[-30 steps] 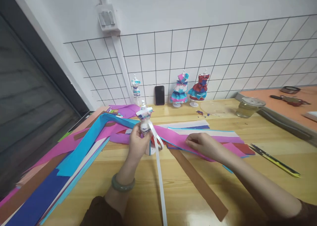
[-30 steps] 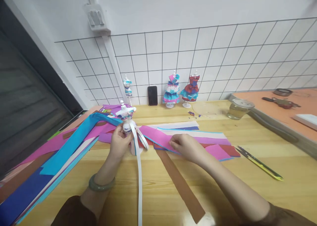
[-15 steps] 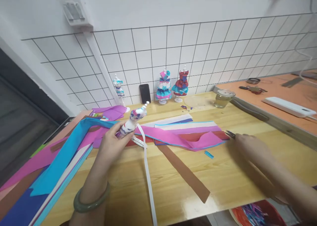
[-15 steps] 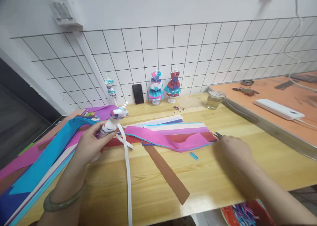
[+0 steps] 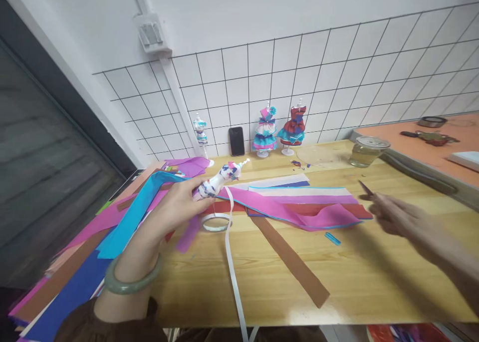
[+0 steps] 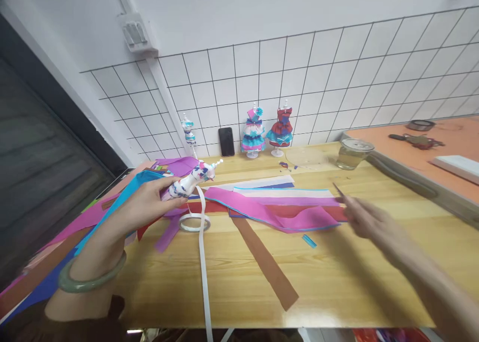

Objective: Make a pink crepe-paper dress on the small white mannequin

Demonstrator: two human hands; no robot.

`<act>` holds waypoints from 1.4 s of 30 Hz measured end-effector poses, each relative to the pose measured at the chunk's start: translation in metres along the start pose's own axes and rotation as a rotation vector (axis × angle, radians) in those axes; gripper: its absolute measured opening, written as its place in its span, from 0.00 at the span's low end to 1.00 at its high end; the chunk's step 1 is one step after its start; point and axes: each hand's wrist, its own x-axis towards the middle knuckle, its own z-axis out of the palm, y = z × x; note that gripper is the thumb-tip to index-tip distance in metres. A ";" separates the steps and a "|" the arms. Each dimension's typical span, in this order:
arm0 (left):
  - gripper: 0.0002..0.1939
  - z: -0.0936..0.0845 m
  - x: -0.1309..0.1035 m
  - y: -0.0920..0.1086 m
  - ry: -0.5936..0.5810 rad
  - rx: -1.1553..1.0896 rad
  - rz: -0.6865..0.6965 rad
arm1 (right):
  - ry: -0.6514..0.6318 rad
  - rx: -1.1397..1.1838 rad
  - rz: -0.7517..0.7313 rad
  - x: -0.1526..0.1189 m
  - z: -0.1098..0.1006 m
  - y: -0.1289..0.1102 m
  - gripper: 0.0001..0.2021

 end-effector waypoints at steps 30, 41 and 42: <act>0.19 -0.014 -0.020 0.031 -0.178 -0.087 0.079 | -0.798 1.004 0.029 -0.078 0.148 -0.140 0.19; 0.13 -0.010 -0.019 0.024 -0.039 0.136 0.122 | -0.402 0.760 -0.099 -0.099 0.130 -0.130 0.18; 0.13 -0.010 -0.020 0.024 -0.045 0.143 0.138 | -0.402 0.757 -0.097 -0.100 0.128 -0.131 0.18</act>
